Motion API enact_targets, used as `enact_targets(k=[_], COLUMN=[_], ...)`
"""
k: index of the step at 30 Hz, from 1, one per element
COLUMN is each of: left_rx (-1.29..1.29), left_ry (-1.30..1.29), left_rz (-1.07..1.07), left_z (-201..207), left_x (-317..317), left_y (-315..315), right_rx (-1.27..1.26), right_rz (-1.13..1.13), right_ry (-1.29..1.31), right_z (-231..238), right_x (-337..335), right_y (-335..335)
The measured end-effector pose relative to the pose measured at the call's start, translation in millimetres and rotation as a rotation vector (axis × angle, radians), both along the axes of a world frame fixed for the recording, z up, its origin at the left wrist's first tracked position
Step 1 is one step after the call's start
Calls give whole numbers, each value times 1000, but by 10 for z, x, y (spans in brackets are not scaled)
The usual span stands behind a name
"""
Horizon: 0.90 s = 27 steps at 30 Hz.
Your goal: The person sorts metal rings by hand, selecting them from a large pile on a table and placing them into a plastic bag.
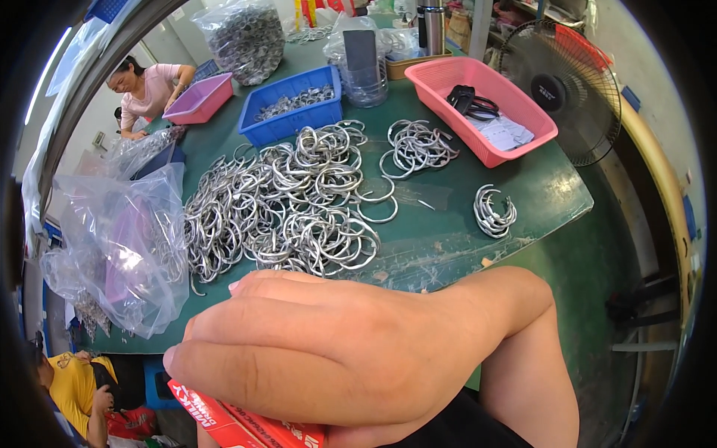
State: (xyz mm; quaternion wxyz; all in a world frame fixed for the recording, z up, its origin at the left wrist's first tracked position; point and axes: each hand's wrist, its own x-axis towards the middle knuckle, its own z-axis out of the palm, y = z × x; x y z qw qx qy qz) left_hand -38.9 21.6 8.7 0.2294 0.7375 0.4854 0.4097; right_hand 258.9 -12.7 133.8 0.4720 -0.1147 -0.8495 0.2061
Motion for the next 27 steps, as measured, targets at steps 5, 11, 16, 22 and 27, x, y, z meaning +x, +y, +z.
enact_targets(k=[5, 11, 16, 22, 27], left_rx=[13, 103, 62, 5, 124], left_ry=[-18, 31, -55, -174, -22], left_rz=[-2, 27, 75, 167, 150], left_z=[-104, -238, -413, -657, -632], left_x=[37, 41, 24, 20, 86], left_y=[58, 166, 224, 261, 280], right_rx=[-10, -25, -58, -94, -251], right_rz=[-24, -36, -38, -24, 52], right_ry=[6, 2, 13, -6, 155], right_z=[-17, -20, -40, -60, -162], right_x=[19, 55, 86, 148, 138], right_y=[10, 25, 42, 86, 129])
